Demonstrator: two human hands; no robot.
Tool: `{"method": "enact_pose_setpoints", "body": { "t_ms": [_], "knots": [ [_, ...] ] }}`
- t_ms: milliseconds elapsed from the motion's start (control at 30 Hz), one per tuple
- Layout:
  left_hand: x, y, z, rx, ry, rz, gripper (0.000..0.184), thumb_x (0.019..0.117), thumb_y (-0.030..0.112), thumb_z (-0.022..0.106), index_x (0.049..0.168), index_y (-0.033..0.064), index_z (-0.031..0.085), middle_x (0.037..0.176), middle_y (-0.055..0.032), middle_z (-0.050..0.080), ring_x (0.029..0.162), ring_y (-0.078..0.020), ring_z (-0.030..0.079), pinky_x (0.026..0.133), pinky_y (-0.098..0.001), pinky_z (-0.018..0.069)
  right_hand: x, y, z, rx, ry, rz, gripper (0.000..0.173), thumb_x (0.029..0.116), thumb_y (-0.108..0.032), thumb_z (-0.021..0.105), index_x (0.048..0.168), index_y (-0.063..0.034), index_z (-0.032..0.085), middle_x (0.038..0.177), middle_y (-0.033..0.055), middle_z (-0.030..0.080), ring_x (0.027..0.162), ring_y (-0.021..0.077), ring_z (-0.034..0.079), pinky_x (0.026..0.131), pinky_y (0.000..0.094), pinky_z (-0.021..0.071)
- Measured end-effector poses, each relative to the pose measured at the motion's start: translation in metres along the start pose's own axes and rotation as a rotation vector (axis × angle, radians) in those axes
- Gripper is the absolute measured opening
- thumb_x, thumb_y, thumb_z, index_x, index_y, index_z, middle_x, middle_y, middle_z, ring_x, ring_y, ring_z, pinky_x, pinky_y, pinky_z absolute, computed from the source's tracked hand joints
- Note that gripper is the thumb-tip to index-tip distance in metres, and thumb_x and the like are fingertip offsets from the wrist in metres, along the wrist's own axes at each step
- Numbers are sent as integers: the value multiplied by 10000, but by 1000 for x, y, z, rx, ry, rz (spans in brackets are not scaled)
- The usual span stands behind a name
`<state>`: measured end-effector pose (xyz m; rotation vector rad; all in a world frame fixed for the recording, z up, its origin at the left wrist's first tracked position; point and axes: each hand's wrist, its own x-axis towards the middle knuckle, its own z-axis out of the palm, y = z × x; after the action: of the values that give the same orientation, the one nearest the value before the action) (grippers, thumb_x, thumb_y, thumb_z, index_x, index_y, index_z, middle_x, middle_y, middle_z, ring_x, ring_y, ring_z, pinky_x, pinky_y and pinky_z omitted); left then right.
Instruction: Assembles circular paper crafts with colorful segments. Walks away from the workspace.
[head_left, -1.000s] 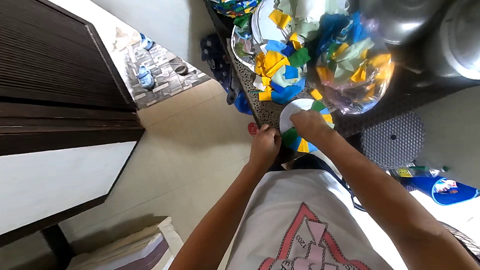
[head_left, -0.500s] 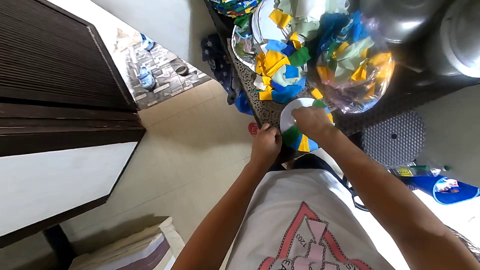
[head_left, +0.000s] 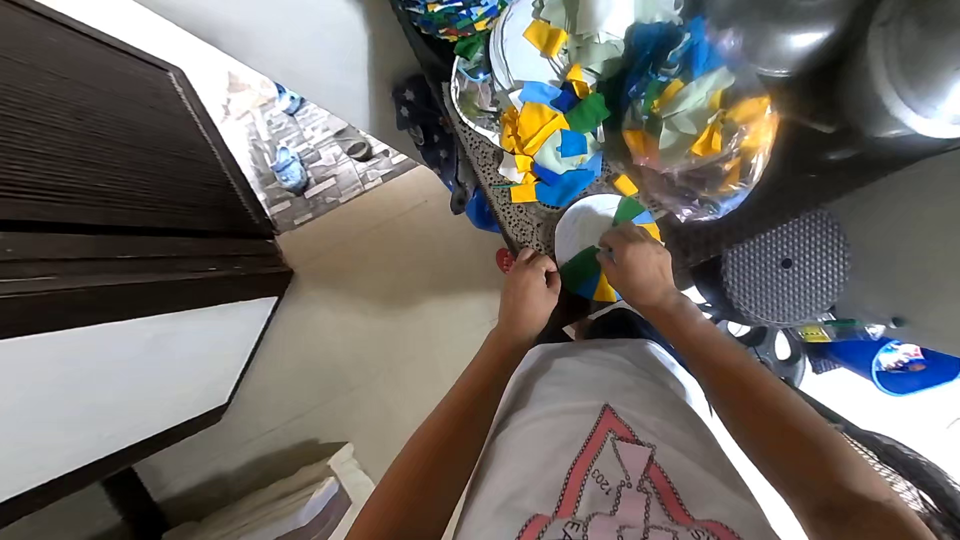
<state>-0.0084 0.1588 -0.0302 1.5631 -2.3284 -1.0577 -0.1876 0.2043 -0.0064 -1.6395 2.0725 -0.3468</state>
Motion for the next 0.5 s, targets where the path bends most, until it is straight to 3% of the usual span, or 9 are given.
{"method": "enact_pose_setpoints", "body": {
  "t_ms": [133, 300, 500],
  "knots": [
    [0, 0, 0, 7, -4, -11, 81, 921, 49, 684, 933, -17, 730, 1075, -190, 679, 966, -322, 682, 842, -491, 575, 11, -2, 2, -4, -56, 24, 185, 944, -96, 697, 1095, 9, 723, 1149, 240, 665, 1087, 431, 652, 849, 576, 547],
    [1, -1, 0, 11, -14, -20, 85, 925, 60, 684, 931, -13, 728, 1093, -185, 678, 983, -329, 681, 847, -507, 571, 21, -4, 8, -24, -61, -18, 143, 964, -27, 619, 1036, 22, 733, 1119, 246, 672, 1062, 436, 667, 833, 572, 559],
    [1, -3, 1, 7, -1, -7, 90, 923, 61, 686, 926, -17, 730, 1087, -194, 678, 959, -341, 683, 826, -515, 574, 24, -5, 7, -94, -28, -91, 129, 961, -2, 615, 1003, 38, 730, 1077, 250, 672, 1022, 441, 673, 802, 564, 563]
  ]
}}
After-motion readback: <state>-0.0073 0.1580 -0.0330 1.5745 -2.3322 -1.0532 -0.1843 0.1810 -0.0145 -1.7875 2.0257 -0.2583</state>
